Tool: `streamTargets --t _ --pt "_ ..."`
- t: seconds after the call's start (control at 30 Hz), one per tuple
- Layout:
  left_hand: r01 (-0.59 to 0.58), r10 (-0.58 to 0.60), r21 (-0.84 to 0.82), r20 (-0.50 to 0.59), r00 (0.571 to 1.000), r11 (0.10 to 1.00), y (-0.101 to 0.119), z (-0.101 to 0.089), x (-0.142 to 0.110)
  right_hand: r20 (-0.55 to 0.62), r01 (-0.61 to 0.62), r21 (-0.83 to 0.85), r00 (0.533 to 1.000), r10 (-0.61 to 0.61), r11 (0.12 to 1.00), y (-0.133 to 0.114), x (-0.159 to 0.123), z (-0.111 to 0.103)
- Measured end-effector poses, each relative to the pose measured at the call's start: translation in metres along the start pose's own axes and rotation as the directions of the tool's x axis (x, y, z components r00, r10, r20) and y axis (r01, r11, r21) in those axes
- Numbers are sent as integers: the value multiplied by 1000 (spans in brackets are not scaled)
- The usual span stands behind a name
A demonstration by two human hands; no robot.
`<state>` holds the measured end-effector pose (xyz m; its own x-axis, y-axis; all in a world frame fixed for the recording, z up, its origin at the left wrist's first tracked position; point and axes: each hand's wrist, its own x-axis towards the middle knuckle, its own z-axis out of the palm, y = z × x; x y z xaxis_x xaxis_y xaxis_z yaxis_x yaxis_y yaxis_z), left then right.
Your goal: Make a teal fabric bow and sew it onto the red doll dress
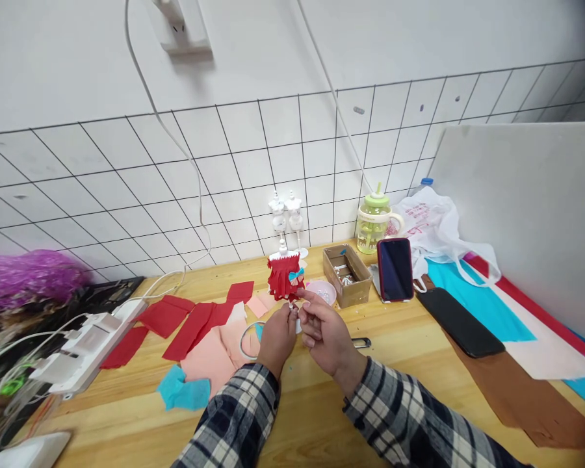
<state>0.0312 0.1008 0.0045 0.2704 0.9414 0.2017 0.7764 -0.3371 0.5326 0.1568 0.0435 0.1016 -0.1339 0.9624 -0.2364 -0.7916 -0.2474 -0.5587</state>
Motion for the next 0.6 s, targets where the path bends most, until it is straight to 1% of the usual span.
streamTargets --t 0.13,0.37,0.6 --pt "-3 2 13 16 1000 1000 -1 0 0 30 -13 60 999 11 998 -1 -3 3" --pt "10 -12 53 35 999 999 -3 2 3 82 -107 171 992 94 979 -1 -3 2" --pt "20 -22 60 46 999 998 1 -1 1 147 -95 253 987 59 963 -4 -2 0"
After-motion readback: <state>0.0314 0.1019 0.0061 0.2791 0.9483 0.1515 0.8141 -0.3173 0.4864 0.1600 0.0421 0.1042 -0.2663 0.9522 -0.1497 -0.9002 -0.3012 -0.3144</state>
